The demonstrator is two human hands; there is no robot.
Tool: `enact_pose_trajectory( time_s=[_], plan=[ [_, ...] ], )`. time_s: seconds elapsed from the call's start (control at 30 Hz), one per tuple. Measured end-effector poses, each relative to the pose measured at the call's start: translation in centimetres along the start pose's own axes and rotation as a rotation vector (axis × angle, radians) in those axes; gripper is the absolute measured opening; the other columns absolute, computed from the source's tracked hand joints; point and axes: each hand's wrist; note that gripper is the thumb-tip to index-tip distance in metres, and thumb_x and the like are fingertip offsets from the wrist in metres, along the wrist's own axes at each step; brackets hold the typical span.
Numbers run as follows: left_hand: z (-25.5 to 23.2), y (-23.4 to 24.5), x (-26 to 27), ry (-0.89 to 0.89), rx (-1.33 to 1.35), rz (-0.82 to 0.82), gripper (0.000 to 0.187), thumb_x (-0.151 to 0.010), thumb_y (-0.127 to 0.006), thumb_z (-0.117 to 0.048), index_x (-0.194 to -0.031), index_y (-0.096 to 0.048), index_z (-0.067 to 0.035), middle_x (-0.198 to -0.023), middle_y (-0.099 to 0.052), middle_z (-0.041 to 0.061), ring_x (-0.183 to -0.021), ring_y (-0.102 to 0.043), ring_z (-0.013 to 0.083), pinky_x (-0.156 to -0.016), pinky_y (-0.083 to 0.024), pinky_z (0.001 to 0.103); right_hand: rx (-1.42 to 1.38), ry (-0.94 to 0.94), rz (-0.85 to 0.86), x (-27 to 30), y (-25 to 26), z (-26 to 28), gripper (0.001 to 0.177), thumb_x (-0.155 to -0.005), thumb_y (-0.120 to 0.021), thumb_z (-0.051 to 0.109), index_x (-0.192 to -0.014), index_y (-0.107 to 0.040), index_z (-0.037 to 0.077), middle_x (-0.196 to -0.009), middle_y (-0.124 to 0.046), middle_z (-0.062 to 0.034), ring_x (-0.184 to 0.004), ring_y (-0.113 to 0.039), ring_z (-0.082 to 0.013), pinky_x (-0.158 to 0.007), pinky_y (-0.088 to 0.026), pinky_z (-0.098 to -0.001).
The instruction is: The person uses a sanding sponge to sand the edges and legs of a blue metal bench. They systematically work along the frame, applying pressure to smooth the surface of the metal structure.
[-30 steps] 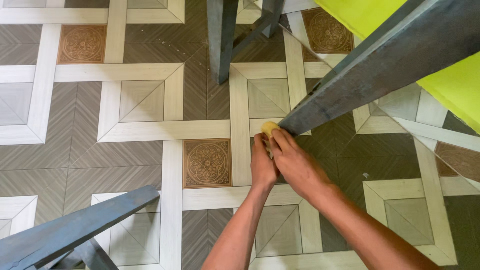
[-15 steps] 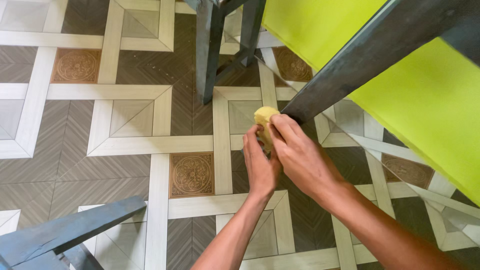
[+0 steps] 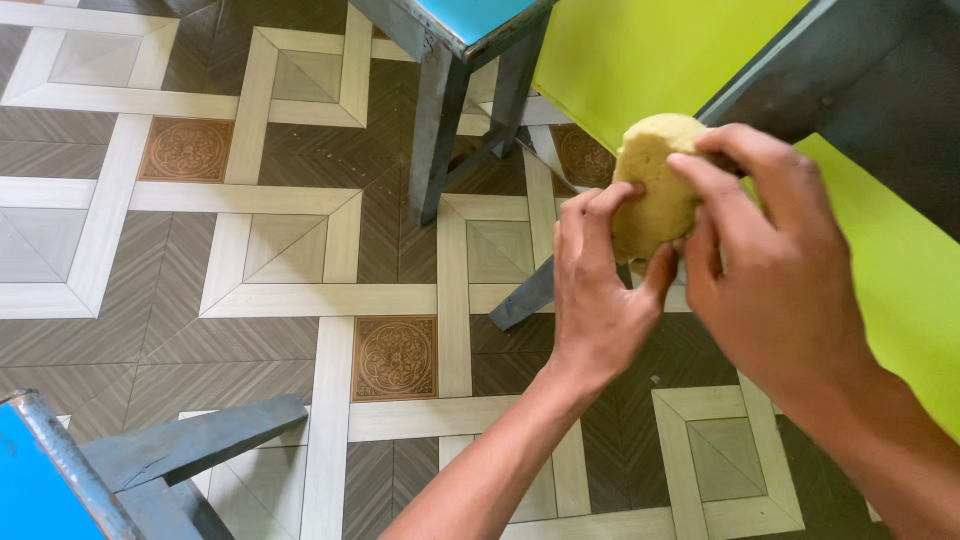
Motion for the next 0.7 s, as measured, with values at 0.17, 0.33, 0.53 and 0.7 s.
enact_pose_trajectory(
  time_s=[0.17, 0.33, 0.53, 0.7],
  plan=[
    [2.3, 0.0, 0.0, -0.043, -0.015, 0.018, 0.066, -0.088, -0.080, -0.015, -0.143, -0.043, -0.012, -0.134, -0.051, 0.014, -0.125, -0.054, 0.0353, -0.107, -0.047, 0.045, 0.051, 0.040, -0.037, 0.5, -2.3, -0.4, 0.046, -0.080, -0.068, -0.015, -0.125, -0.066, -0.004, -0.130, -0.053, -0.0197, -0.121, -0.055, -0.0382, -0.104, -0.049, -0.0476],
    [7.5, 0.5, 2.6, 0.017, -0.086, 0.064, 0.065, -0.086, -0.080, -0.014, -0.139, -0.043, -0.011, -0.133, -0.051, 0.016, -0.123, -0.054, 0.0368, -0.104, -0.048, 0.046, -0.098, -0.012, 0.044, 4.2, -8.3, -0.4, 0.051, -0.080, -0.067, -0.013, -0.130, -0.065, -0.002, -0.135, -0.048, -0.0182, -0.128, -0.052, -0.0386, -0.109, -0.048, -0.0473],
    [15.1, 1.1, 6.9, 0.144, -0.166, 0.166, 0.065, -0.085, -0.077, -0.012, -0.138, -0.040, -0.008, -0.131, -0.050, 0.018, -0.121, -0.055, 0.0383, -0.098, -0.049, 0.045, -0.176, 0.021, 0.155, 9.2, -16.5, -0.2, 0.057, -0.077, -0.064, -0.013, -0.134, -0.061, -0.004, -0.136, -0.048, -0.0179, -0.132, -0.051, -0.0368, -0.110, -0.048, -0.0447],
    [20.2, 1.4, 9.6, 0.212, -0.242, 0.226, 0.066, -0.083, -0.076, -0.010, -0.138, -0.040, -0.003, -0.129, -0.050, 0.020, -0.120, -0.054, 0.0405, -0.097, -0.049, 0.046, -0.181, 0.043, 0.261, 12.3, -21.2, 0.2, 0.064, -0.072, -0.063, -0.013, -0.135, -0.059, -0.006, -0.139, -0.048, -0.0167, -0.133, -0.051, -0.0340, -0.107, -0.049, -0.0415]
  ],
)
Point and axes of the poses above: each hand's wrist, its own x-axis away from the middle knuckle, its own y-axis out of the back of the hand, z = x × y
